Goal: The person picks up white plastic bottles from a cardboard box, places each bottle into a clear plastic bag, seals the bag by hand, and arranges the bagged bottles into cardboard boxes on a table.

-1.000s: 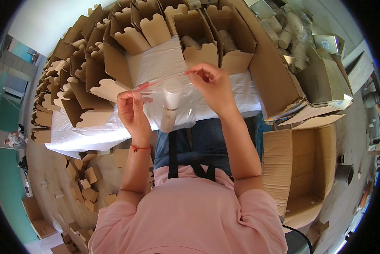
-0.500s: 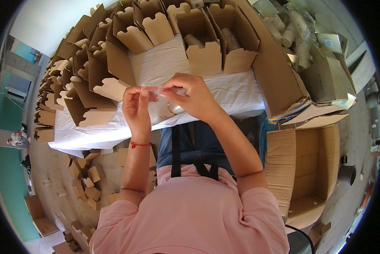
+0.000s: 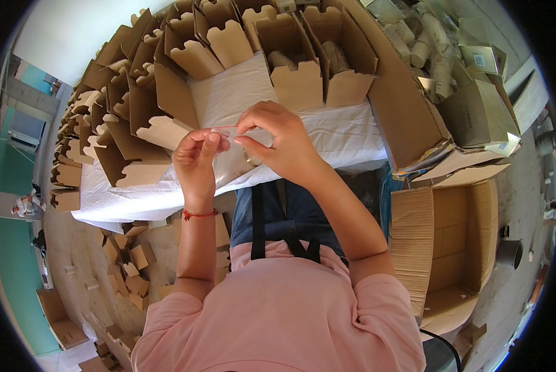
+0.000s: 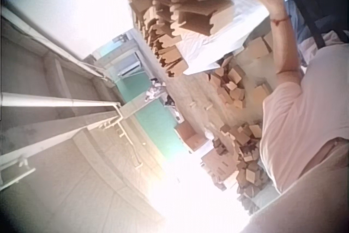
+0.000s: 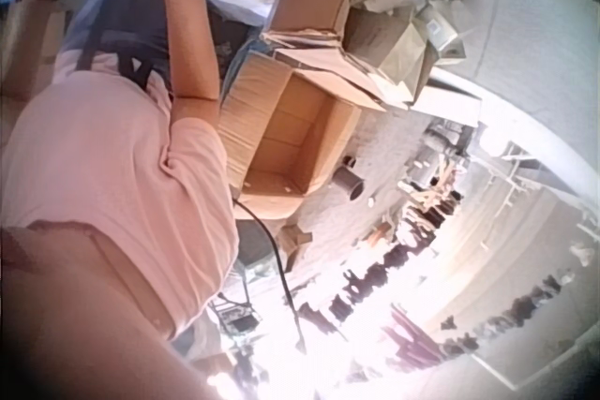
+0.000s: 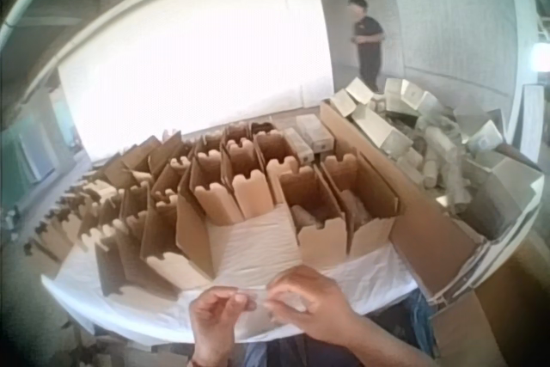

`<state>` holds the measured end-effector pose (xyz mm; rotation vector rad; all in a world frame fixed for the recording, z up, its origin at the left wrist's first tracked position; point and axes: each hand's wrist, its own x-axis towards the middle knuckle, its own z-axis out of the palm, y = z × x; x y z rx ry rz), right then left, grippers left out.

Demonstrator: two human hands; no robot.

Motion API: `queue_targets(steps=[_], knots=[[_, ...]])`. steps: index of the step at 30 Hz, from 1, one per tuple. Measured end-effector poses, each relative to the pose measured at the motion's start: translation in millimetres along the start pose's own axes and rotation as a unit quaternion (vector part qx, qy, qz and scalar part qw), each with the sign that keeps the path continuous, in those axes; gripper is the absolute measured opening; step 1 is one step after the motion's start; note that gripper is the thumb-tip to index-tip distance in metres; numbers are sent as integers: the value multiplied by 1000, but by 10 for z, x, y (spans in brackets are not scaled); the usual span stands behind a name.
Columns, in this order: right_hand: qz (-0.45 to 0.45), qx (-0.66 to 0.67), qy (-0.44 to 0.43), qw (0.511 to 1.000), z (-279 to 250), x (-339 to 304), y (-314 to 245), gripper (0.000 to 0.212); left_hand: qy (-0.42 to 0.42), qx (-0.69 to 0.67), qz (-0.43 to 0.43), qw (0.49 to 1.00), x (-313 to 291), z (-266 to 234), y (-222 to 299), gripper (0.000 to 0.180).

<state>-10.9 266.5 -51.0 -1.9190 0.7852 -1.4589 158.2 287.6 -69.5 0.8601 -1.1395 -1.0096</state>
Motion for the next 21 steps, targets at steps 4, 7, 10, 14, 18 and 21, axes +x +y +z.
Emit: queue_targets(steps=[4, 7, 10, 14, 18, 21], knots=[[-20, -25, -11, 999, 13, 4, -8, 11, -6, 14, 2, 1000, -29, 21, 91, 13], [10, 24, 4, 1000, 41, 8, -24, 9, -5, 25, 23, 999, -37, 59, 124, 10], [32, 51, 27, 998, 65, 10, -69, 8, -12, 38, 41, 998, -14, 69, 115, 10], [69, 66, 25, 995, 35, -9, -87, 9, -20, 58, 45, 997, 10, 67, 120, 10], [84, 58, 12, 995, -4, 14, -155, 9, -22, 32, 38, 999, 6, 97, 165, 10], [80, 56, 15, 995, -20, 19, -168, 9, -36, 25, 43, 998, 27, 119, 162, 11]])
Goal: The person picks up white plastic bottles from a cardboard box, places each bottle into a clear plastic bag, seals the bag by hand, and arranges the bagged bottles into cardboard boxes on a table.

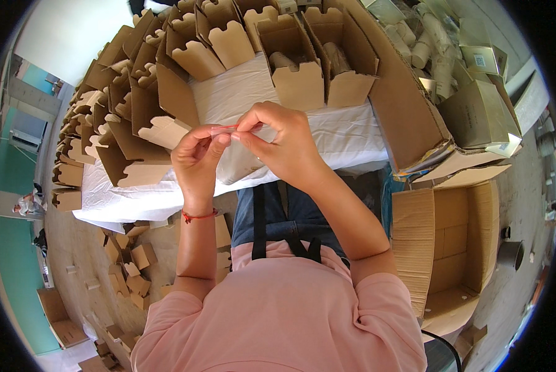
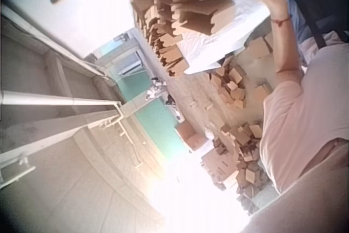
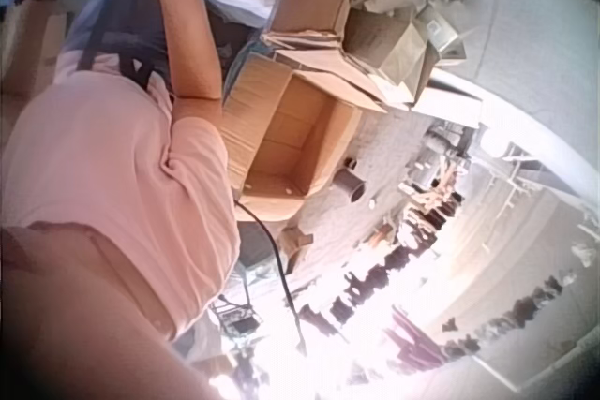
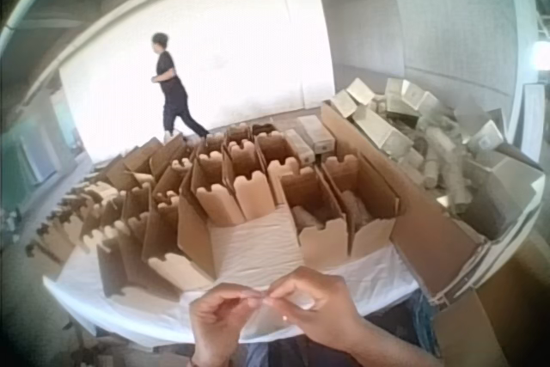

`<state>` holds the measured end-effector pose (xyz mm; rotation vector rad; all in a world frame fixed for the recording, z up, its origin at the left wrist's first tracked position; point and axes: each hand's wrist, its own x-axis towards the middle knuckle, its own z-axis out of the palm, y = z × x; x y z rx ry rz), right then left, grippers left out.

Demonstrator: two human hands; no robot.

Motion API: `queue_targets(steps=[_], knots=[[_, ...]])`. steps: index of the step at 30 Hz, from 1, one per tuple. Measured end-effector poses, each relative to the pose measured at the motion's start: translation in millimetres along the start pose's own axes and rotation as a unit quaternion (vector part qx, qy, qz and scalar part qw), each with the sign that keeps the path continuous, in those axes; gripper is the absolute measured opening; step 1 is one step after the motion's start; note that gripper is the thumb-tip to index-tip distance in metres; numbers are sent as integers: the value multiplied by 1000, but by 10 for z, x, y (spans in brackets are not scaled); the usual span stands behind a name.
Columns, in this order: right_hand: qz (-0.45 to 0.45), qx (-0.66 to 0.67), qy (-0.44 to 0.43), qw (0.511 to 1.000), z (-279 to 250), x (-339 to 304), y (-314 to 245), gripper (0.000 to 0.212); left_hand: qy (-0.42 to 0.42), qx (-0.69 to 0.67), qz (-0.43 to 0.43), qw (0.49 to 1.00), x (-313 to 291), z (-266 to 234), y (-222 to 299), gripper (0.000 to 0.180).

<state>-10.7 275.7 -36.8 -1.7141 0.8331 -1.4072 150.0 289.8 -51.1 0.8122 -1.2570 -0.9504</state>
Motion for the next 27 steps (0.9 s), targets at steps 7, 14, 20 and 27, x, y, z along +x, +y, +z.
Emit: queue_targets(steps=[7, 14, 20, 27], knots=[[-9, 35, 5, 999, 38, 1, -12, 14, -7, 33, 30, 999, 5, -27, 2, 10], [-22, 28, 12, 999, 71, 15, -71, 13, -7, 74, 36, 997, -9, 3, 42, 9], [-45, -72, -63, 994, -161, 45, 37, 7, 20, 63, 41, 997, 19, -131, 30, 8], [-27, -54, -31, 998, -28, 15, -37, 8, -56, 106, 38, 992, 69, -118, 46, 14]])
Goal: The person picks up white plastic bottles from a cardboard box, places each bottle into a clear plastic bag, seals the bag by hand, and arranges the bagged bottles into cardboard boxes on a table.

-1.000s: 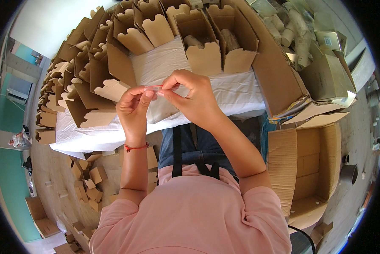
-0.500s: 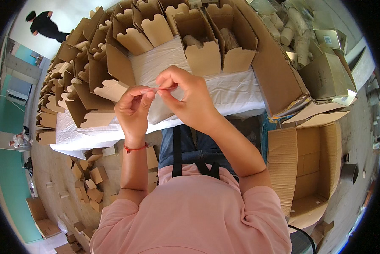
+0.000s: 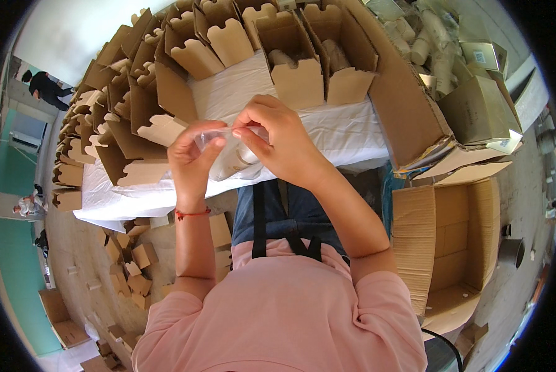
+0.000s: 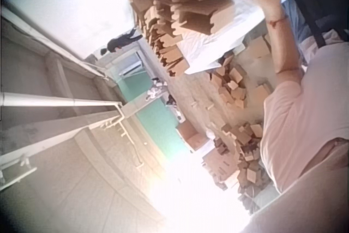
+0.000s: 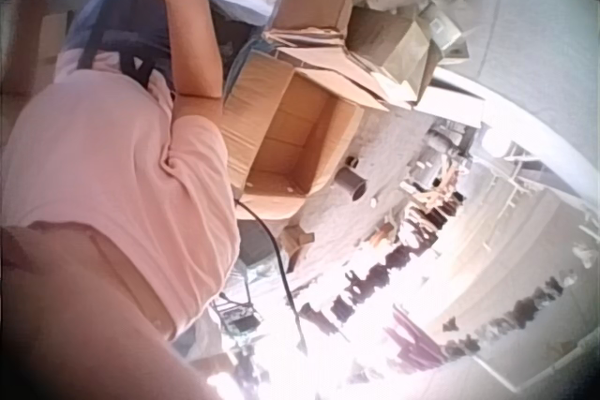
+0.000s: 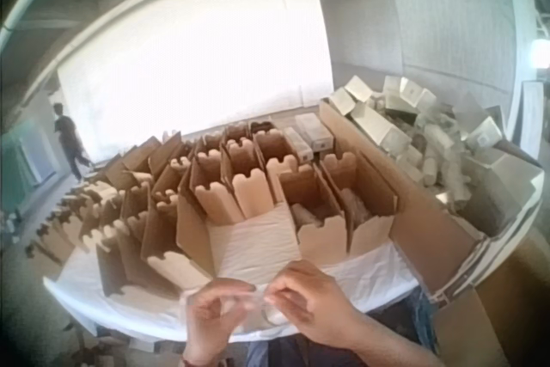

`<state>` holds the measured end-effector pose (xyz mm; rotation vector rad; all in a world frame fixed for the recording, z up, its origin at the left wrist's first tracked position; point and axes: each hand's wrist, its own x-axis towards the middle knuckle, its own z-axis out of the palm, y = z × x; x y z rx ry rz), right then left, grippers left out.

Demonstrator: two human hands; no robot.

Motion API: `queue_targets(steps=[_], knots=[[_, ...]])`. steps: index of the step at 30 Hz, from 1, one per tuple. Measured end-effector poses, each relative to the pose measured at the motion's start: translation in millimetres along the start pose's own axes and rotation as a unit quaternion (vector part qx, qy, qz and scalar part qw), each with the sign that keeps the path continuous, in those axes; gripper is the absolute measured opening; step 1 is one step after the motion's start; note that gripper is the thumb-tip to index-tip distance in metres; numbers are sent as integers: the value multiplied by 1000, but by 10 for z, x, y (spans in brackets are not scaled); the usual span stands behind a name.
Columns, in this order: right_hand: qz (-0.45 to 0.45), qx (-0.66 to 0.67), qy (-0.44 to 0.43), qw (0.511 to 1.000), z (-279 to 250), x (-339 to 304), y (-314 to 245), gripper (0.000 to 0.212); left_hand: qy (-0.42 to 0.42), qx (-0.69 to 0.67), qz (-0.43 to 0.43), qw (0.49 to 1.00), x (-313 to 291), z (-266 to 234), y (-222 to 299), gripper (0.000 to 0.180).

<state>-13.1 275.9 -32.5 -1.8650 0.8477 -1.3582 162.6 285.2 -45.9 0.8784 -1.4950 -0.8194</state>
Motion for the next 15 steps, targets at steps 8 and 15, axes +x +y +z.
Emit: queue_targets(steps=[8, 15], knots=[[-23, -7, 85, 996, -158, -8, 45, 19, 83, -3, -22, 996, -7, -65, -20, 9], [-64, -5, 17, 998, -199, 42, 23, 21, 91, -29, -2, 995, -4, -79, 43, 8]])
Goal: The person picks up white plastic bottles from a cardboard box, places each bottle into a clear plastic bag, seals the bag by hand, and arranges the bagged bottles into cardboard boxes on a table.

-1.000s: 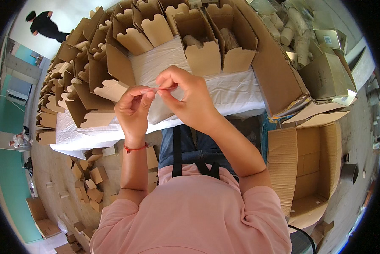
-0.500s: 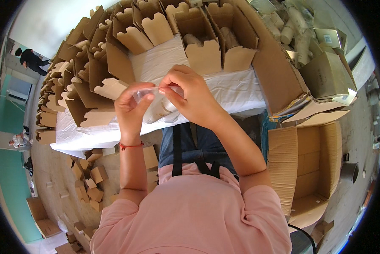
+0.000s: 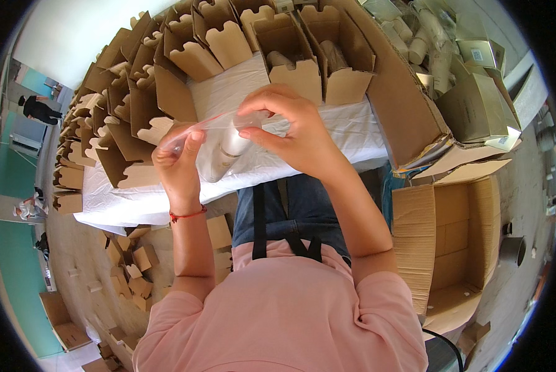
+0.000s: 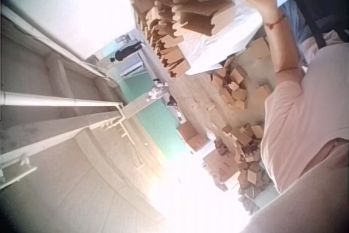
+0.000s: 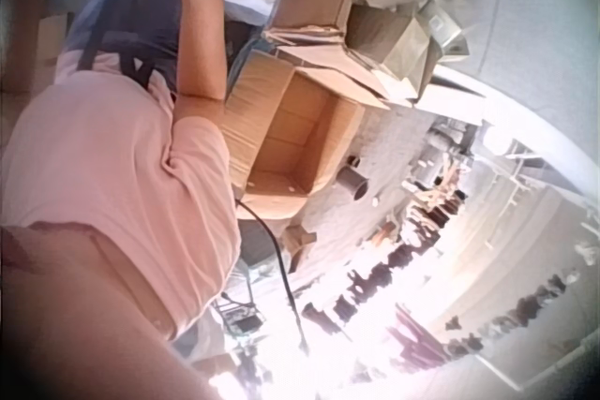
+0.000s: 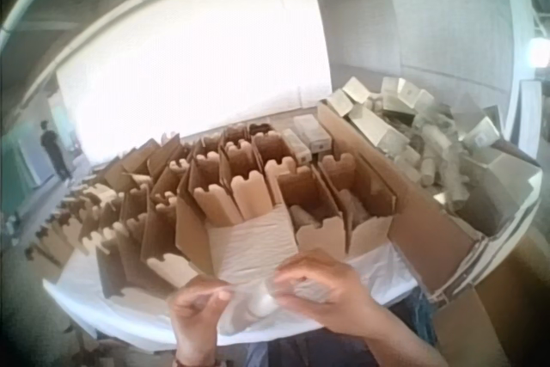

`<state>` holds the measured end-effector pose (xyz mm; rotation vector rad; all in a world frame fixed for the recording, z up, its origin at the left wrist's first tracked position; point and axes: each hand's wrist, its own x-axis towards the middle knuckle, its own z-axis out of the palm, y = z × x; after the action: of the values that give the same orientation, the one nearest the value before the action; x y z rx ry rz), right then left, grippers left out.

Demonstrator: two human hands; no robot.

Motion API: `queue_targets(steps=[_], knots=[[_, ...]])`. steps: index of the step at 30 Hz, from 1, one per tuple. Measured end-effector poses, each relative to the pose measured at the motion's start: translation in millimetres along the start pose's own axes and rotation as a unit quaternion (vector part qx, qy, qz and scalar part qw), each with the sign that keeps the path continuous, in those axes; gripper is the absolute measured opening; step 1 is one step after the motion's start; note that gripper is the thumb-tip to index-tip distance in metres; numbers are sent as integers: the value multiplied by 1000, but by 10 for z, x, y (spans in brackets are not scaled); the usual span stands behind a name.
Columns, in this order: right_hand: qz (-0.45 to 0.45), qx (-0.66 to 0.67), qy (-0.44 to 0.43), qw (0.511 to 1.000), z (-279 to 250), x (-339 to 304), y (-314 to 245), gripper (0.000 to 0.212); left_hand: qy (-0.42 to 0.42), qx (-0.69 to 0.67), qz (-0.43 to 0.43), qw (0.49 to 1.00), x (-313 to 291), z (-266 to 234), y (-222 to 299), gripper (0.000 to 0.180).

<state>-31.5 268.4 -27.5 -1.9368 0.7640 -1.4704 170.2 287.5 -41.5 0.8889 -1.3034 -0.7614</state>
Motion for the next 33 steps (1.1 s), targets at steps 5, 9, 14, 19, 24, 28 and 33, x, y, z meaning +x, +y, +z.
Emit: queue_targets(steps=[5, 9, 14, 19, 24, 28, 33], knots=[[43, -18, -75, 996, -50, 44, -76, 19, -15, 31, 17, 999, -6, 0, 75, 8], [64, 11, -69, 996, -61, 42, -17, 13, -27, 34, 18, 999, -10, -17, 99, 8], [55, 165, 4, 985, 45, 25, 13, 8, -24, 3, 12, 1000, -23, -23, 103, 7], [91, 174, 41, 980, 76, -13, -100, 8, 6, -21, -9, 1000, -62, 8, 90, 11], [85, 159, 40, 983, 87, -42, -167, 7, -64, -75, -73, 992, -51, 146, 172, 15], [82, 157, 49, 983, 83, -47, -190, 8, -64, -29, -75, 995, -30, 132, 141, 14], [108, 207, 53, 971, 78, -36, -187, 12, -45, -93, -106, 989, -63, 183, 190, 11]])
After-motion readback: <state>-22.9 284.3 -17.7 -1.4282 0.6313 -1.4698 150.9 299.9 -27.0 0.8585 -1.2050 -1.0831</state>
